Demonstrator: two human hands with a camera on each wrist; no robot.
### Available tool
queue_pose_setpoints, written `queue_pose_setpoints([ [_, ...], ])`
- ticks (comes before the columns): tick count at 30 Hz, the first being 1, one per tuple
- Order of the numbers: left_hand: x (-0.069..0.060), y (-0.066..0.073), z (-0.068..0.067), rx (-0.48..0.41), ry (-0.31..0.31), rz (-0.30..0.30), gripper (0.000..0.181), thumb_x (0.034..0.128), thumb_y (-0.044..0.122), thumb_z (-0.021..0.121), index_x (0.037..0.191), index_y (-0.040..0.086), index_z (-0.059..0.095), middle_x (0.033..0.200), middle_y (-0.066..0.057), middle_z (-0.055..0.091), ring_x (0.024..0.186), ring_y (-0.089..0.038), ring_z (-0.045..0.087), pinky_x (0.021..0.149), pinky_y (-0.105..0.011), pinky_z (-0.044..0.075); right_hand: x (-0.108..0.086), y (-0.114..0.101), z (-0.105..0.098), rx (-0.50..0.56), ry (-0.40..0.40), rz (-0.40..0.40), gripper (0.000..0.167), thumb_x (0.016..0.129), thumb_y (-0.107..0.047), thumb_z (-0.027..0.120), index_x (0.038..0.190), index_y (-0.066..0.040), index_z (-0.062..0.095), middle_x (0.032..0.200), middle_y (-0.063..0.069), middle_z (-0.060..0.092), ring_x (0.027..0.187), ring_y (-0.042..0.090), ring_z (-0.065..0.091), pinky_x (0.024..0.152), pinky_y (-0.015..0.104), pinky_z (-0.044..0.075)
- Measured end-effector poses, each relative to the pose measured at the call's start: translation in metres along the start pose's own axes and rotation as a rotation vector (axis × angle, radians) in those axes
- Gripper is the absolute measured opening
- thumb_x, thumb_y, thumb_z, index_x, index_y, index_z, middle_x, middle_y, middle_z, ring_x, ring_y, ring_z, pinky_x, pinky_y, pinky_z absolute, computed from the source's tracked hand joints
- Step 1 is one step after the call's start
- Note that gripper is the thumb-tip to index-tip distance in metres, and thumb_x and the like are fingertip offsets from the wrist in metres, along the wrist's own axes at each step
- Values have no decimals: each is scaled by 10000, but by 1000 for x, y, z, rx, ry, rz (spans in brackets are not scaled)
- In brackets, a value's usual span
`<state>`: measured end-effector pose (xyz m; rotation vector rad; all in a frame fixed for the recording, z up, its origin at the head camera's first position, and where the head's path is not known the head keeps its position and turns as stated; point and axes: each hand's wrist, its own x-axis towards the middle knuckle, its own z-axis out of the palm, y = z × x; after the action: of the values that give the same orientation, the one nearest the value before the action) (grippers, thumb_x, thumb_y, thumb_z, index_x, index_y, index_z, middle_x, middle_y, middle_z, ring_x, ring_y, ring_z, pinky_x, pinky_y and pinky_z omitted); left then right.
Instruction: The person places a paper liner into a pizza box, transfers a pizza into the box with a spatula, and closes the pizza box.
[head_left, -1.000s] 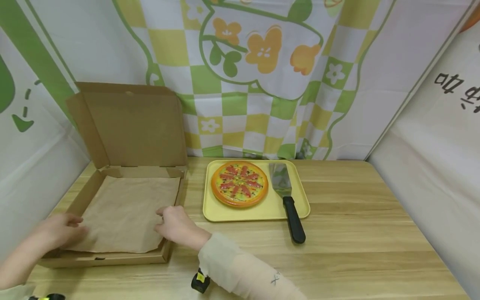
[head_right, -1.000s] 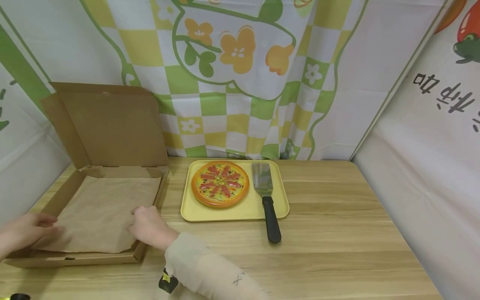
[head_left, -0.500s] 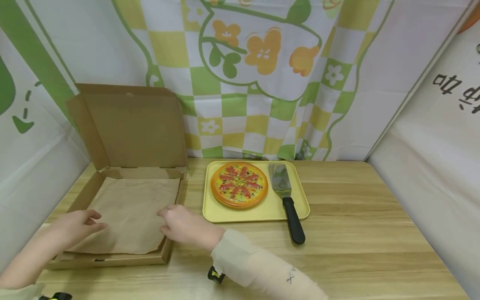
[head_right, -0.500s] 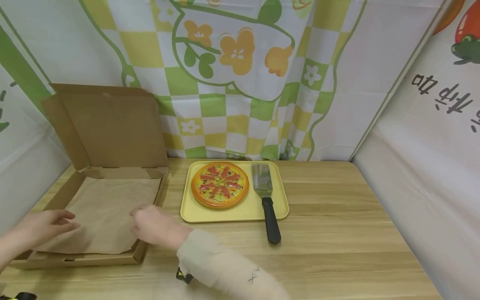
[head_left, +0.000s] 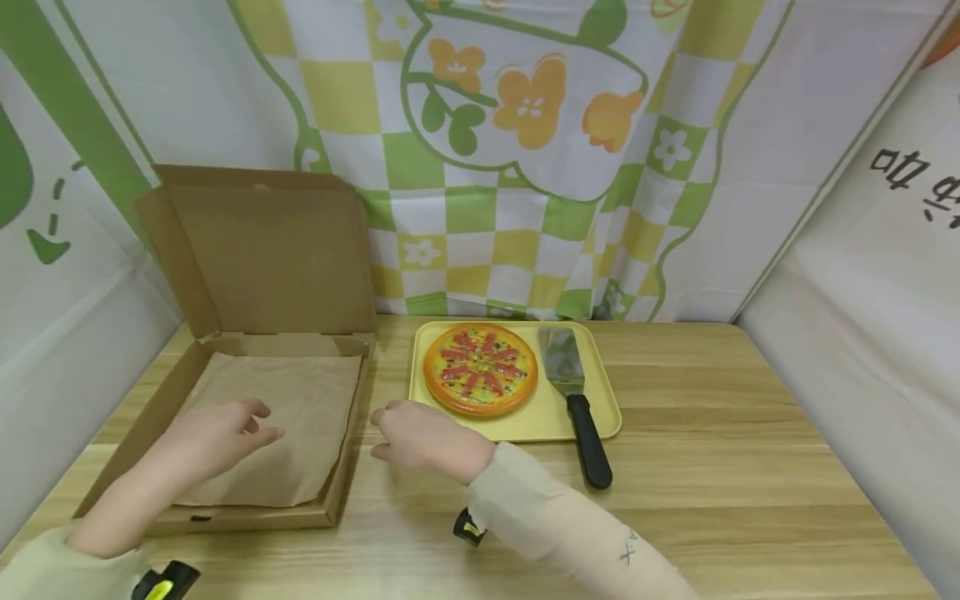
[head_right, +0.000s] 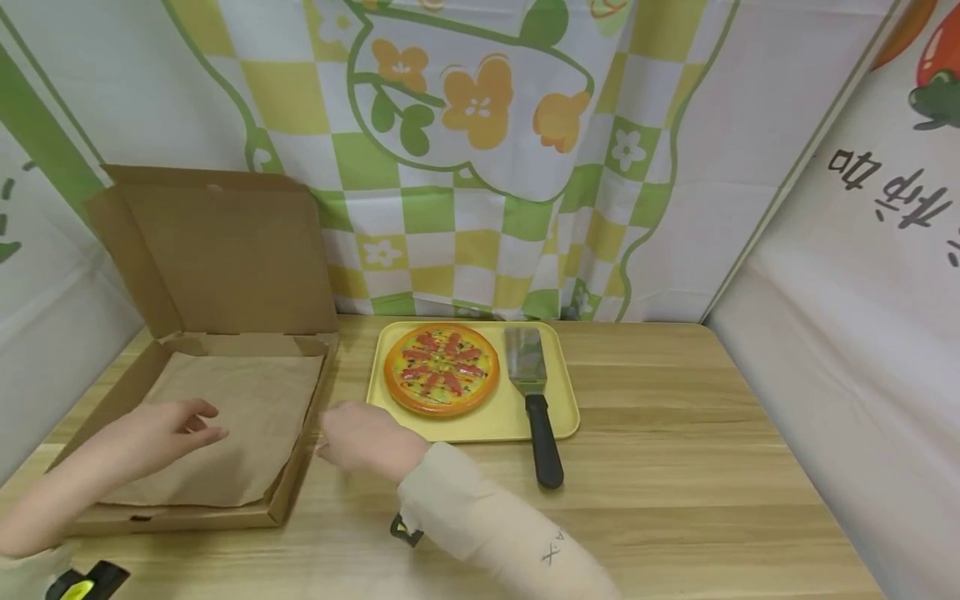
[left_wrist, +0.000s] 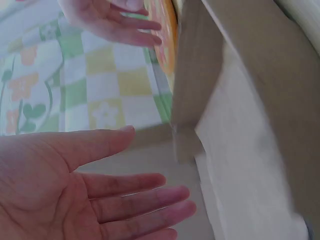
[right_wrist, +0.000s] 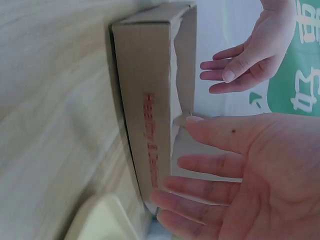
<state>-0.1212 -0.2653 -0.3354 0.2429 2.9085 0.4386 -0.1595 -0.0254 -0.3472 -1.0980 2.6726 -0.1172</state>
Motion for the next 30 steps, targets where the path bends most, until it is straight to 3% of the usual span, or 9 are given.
queue_pose_setpoints([
  [3,5,16,2,6,21,28,467,880,332,570,1078,-91,574,879,-178,656,808,-353,617,678,-505,487,-5,11,-3,38,-16,38,405,899,-319,570,1240,-101,551,1193,30,571,1077,141,540,870,235,462],
  [14,23,61,10,-35,20,67,391,876,268,584,1067,-73,585,899,-176,650,841,-332,612,689,-471,502,-26,57,-2,216,-24,153,424,906,-291,564,1259,-58,531,1252,58,553,1154,204,505,944,320,431],
  [21,35,78,15,-71,61,137,284,853,229,616,928,-45,613,784,-106,642,723,-247,605,611,-389,501,-42,80,-4,312,35,183,403,907,-243,568,1238,-17,536,1220,118,567,1100,237,540,912,367,453],
  [30,47,96,19,-115,10,109,343,859,202,604,1041,-89,593,874,-148,649,803,-263,615,695,-409,515,-57,103,-5,419,48,234,463,920,-269,544,1305,-20,473,1291,128,511,1184,268,474,968,413,406],
])
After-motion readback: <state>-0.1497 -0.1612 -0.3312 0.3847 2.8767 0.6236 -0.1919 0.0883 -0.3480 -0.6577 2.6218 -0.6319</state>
